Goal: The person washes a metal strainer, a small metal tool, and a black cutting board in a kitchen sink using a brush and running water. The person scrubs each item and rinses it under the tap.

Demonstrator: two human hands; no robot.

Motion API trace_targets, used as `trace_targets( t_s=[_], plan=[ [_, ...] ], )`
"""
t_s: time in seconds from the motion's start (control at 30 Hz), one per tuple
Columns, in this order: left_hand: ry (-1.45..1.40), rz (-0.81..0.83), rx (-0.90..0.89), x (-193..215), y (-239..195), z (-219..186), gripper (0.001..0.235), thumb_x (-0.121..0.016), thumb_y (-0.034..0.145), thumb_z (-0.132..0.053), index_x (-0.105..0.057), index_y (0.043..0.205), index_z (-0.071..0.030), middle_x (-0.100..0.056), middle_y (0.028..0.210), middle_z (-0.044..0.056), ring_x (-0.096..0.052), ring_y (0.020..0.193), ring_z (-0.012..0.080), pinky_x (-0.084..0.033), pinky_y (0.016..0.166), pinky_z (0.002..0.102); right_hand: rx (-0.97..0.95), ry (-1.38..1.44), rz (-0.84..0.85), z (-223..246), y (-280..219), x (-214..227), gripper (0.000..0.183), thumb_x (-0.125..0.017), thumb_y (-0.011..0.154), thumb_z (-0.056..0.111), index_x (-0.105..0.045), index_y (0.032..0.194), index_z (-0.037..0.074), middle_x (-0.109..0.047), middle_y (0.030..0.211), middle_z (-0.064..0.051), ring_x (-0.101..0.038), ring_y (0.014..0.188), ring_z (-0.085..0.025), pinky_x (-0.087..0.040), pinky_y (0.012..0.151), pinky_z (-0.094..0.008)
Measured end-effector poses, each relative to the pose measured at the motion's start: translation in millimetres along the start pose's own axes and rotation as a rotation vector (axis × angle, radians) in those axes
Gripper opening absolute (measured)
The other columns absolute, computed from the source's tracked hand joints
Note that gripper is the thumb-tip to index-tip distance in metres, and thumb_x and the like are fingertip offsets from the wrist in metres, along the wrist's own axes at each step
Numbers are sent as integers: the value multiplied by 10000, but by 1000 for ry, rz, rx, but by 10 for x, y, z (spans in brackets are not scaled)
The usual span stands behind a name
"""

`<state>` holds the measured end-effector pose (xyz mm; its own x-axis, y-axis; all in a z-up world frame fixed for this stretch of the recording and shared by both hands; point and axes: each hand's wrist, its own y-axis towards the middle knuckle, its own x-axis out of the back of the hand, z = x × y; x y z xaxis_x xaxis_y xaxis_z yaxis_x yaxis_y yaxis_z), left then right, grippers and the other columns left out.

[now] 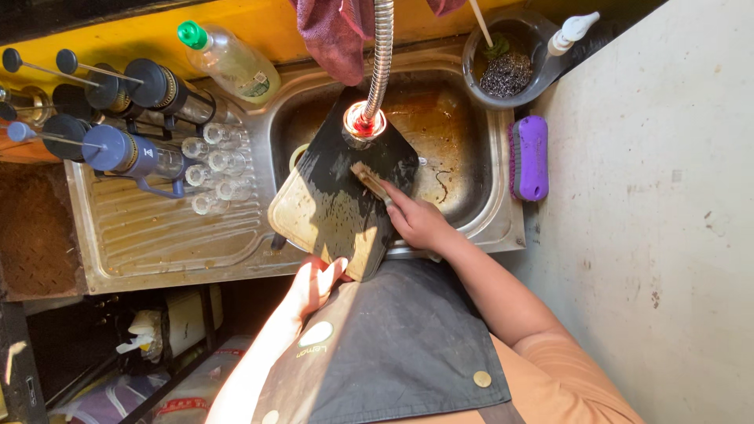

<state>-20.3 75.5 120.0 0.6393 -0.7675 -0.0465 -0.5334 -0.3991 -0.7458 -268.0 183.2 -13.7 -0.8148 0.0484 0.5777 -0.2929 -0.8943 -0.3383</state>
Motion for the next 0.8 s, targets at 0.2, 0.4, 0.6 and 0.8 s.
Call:
trace_targets(
  t_s=[0.2,0.4,0.6,0.8],
  plan=[
    [133,-19,25,177,347,588,362,-649,982,-270,-737,986,81,-772,848,130,-679,732,177,-549,678,327,-230,64,-23,-99,165,314,612,-403,1057,383,-233,1642,325,-737,1077,-221,-699,876,-344,-570,813,-455],
    [-80,-48,5,165,361,547,311,-633,957,-243,-694,1044,50,-758,882,140,-685,755,189,-561,686,334,153,-52,-34,126,53,88,619,-434,1059,328,-246,1649,330,-697,1133,-210,-710,845,-372,-567,791,-474],
    [-37,-149,178,98,41,288,371,-687,950,-312,-642,1009,52,-755,888,142,-686,772,200,-562,722,329,-212,-71,120,429,282,531,592,-344,1074,349,-177,1636,433,-746,967,-229,-693,863,-436,-574,809,-520],
    [37,0,83,177,314,440,386,-691,936,-315,-684,1007,65,-757,866,145,-698,762,196,-567,696,328,-45,-42,-137,112,627,491,538,-450,1044,359,-336,1569,326,-730,1099,-211,-697,984,-432,-534,905,-535]
  ],
)
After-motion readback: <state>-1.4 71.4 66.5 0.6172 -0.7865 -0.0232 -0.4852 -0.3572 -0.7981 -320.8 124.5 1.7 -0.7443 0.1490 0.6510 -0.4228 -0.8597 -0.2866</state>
